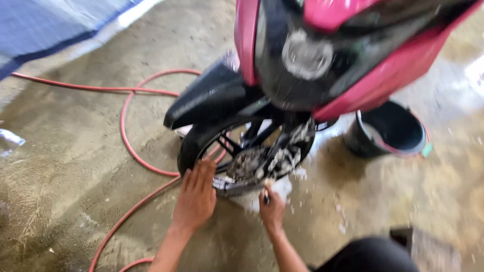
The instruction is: The person scrubs the front wheel and brake disc of a red motorcycle using a brush and soapy water. They repeatedly dip the brush into a bucket to reload soap and continue cleaning the wheel spokes and tire.
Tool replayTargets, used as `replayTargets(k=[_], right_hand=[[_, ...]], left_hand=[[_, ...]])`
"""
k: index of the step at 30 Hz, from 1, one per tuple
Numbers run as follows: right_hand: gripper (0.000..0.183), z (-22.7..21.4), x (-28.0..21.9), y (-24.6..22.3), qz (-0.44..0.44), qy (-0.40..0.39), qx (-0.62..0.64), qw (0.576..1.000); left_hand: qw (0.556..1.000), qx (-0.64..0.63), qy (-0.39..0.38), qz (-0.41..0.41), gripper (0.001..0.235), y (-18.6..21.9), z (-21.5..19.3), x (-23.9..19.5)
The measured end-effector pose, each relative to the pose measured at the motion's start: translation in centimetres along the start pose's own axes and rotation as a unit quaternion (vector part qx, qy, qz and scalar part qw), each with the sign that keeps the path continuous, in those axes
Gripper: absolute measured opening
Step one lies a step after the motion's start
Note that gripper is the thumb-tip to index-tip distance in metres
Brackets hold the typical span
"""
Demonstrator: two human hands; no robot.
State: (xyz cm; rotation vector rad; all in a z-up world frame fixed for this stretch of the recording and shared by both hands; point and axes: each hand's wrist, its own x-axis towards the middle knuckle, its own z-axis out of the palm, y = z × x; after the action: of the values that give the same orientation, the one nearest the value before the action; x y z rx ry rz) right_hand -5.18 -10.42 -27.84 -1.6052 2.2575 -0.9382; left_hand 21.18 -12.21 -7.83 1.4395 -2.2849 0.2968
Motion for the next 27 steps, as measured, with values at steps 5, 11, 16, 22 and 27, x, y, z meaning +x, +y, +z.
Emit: replayTargets(k=[5, 11, 16, 22, 27], right_hand=[[0.034, -3.2, 1.3, -1.6, 0.054, -0.017, 0.142, 0.988], [0.036, -3.6, 0.7, -0.2, 0.139, -0.025, 0.216, 0.966], [0.044, -4.7, 1.7, -3.2, 0.253, -0.046, 0.272, 0.927], [0.051, -3.4, 1.4, -3.4, 0.208, -0.013, 0.189, 0.96], [0.024, -1.8, 3.3, -1.3, 0.08, -0.062, 0.148, 0.984]], left_hand=[[0.999, -0.025, -0.033, 0.03, 0.082, 3.0, 2.5, 3.0], [0.985, -0.131, -0.109, 0.013, 0.084, 4.3, 2.8, 4.3], [0.968, -0.189, -0.165, -0.003, 0.086, 3.8, 2.5, 4.7], [0.957, -0.267, -0.116, 0.016, 0.088, 2.3, 3.5, 4.4], [0.988, -0.036, -0.04, 0.146, 0.074, 1.2, 3.5, 5.5]])
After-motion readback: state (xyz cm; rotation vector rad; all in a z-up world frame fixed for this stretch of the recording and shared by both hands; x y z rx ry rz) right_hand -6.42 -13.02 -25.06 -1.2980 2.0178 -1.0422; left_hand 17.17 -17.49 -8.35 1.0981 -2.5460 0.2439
